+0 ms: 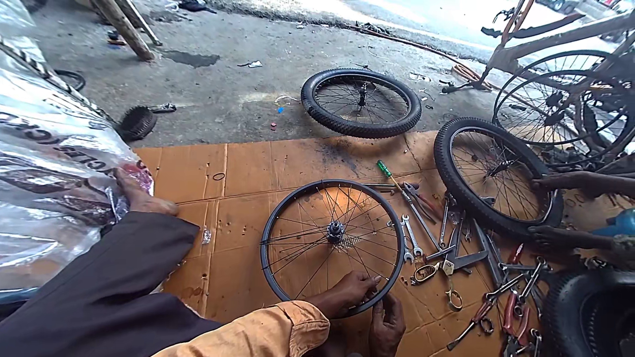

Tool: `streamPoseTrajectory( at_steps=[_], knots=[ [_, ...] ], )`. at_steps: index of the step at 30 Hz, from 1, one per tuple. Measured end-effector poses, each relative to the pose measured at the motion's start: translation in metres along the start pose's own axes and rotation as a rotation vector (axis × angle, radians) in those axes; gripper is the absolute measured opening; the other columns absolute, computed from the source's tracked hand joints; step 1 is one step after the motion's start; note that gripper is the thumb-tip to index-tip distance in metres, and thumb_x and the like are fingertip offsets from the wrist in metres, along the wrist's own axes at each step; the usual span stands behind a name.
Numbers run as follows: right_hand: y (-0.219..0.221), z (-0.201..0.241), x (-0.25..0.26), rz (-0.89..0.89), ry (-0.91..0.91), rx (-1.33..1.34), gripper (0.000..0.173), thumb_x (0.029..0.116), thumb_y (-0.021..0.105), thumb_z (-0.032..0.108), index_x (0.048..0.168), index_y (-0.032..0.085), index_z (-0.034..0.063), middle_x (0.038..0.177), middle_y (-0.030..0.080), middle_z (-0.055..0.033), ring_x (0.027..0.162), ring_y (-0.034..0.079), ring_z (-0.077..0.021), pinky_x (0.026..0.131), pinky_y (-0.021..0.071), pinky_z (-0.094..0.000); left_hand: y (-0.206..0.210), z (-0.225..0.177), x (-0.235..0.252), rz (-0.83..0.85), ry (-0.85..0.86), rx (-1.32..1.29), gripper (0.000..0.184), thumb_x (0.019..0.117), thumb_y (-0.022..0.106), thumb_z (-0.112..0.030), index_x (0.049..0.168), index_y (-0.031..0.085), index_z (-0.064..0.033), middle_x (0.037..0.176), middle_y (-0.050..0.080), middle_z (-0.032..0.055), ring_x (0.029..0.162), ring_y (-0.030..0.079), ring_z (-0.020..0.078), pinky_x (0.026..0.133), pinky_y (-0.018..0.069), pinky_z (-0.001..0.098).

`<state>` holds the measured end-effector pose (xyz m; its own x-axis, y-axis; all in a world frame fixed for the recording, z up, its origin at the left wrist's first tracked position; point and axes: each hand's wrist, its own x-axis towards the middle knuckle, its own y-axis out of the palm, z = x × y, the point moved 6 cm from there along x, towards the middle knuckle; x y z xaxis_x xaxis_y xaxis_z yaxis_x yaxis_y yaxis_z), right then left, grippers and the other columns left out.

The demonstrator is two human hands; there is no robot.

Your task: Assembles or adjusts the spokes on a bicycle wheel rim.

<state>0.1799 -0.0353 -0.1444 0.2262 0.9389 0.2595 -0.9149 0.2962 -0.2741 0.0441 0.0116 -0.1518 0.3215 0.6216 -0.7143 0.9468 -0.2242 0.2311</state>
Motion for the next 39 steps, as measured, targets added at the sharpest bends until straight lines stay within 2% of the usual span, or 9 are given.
streamPoseTrajectory(
  at_steps=[3, 6, 9, 12, 18, 23, 29, 35, 39],
  knots=[
    [0.0, -0.002, 0.0, -0.011, 0.0, -0.001, 0.021, 0.0835, 0.064, 0.007, 0.101, 0.069, -0.0035, 0.097, 0.07, -0.0085, 0.088, 0.069, -0.0116, 0.082, 0.0602, -0.0248, 0.0, -0.001, -0.001, -0.006, -0.014, 0.002, 0.042, 0.1076, 0.051, -0.044, 0.106, 0.065, -0.0045, 0.087, 0.068, 0.0031, 0.072, 0.065, 0.0105, 0.065, 0.055, 0.0273],
    [-0.001, 0.0, 0.001, -0.022, -0.008, -0.058, 0.019, 0.0879, 0.063, 0.009, 0.097, 0.074, -0.0033, 0.098, 0.072, -0.0099, 0.09, 0.069, -0.0102, 0.083, 0.059, -0.0224, -0.002, 0.0, -0.004, -0.08, -0.031, -0.001, 0.043, 0.105, 0.057, -0.045, 0.125, 0.055, -0.0064, 0.107, 0.063, 0.0098, 0.079, 0.064, 0.0168, 0.069, 0.0541, 0.0333],
    [0.001, -0.002, 0.001, -0.008, 0.014, 0.0, 0.025, 0.0853, 0.064, 0.008, 0.105, 0.069, -0.0057, 0.098, 0.07, -0.0103, 0.087, 0.07, -0.0115, 0.082, 0.0609, -0.0261, -0.014, -0.005, -0.019, -0.312, 0.095, 0.083, 0.062, 0.1005, 0.064, -0.041, 0.146, 0.041, -0.0066, 0.142, 0.051, 0.0196, 0.108, 0.066, 0.0281, 0.086, 0.0588, 0.0439],
    [-0.001, -0.002, 0.001, -0.028, -0.003, -0.015, 0.02, 0.0837, 0.064, 0.007, 0.099, 0.07, -0.0046, 0.097, 0.071, -0.0103, 0.087, 0.07, -0.0114, 0.082, 0.0604, -0.0255, -0.02, -0.022, -0.046, -0.509, 0.299, 0.31, 0.07, 0.0967, 0.064, -0.038, 0.152, 0.037, -0.0038, 0.155, 0.038, 0.0217, 0.136, 0.048, 0.0331, 0.11, 0.0457, 0.0453],
    [0.0, -0.001, 0.003, -0.033, -0.018, -0.051, 0.022, 0.0872, 0.064, 0.012, 0.102, 0.071, -0.0023, 0.097, 0.071, -0.0083, 0.088, 0.069, -0.0119, 0.083, 0.0604, -0.0263, -0.008, -0.046, -0.041, -0.247, 0.477, 0.927, 0.038, 0.1085, 0.042, -0.032, 0.134, 0.064, -0.0152, 0.121, 0.068, 0.0087, 0.116, 0.063, 0.026, 0.102, 0.0499, 0.0454],
    [-0.002, 0.002, 0.005, -0.028, -0.044, -0.113, 0.017, 0.0894, 0.062, 0.012, 0.093, 0.075, 0.0008, 0.096, 0.073, -0.0075, 0.089, 0.069, -0.0109, 0.083, 0.059, -0.0244, -0.014, -0.043, -0.013, -0.128, 0.316, 0.83, 0.035, 0.107, 0.049, -0.039, 0.119, 0.068, -0.0125, 0.101, 0.073, 0.0075, 0.094, 0.071, 0.0239, 0.089, 0.055, 0.0496],
    [-0.001, 0.0, 0.005, -0.036, -0.05, -0.053, 0.017, 0.084, 0.067, 0.008, 0.097, 0.072, -0.0008, 0.093, 0.072, -0.0073, 0.084, 0.07, -0.0112, 0.079, 0.0611, -0.0265, -0.005, -0.038, -0.001, 0.097, 0.274, 0.816, 0.039, 0.1104, 0.04, -0.034, 0.118, 0.066, -0.0056, 0.101, 0.072, 0.0103, 0.096, 0.07, 0.0247, 0.093, 0.0534, 0.0502],
    [-0.004, 0.009, 0.009, -0.016, -0.018, -0.119, 0.016, 0.085, 0.066, 0.006, 0.092, 0.075, -0.0045, 0.094, 0.073, -0.0126, 0.084, 0.071, -0.013, 0.081, 0.0601, -0.0262, 0.002, -0.031, 0.008, 0.209, 0.212, 0.774, 0.035, 0.1079, 0.045, -0.033, 0.116, 0.062, -0.0039, 0.098, 0.065, 0.0153, 0.09, 0.065, 0.0279, 0.084, 0.0519, 0.0514],
    [-0.004, 0.006, 0.007, -0.012, 0.004, -0.06, 0.02, 0.0786, 0.068, -0.001, 0.097, 0.07, -0.0069, 0.092, 0.071, -0.0132, 0.082, 0.07, -0.0132, 0.079, 0.0609, -0.0271, 0.01, -0.04, 0.005, 0.245, 0.218, 0.94, 0.043, 0.1114, 0.034, -0.034, 0.114, 0.063, -0.0024, 0.097, 0.066, 0.0188, 0.092, 0.066, 0.0335, 0.086, 0.0506, 0.0568]
  ],
)
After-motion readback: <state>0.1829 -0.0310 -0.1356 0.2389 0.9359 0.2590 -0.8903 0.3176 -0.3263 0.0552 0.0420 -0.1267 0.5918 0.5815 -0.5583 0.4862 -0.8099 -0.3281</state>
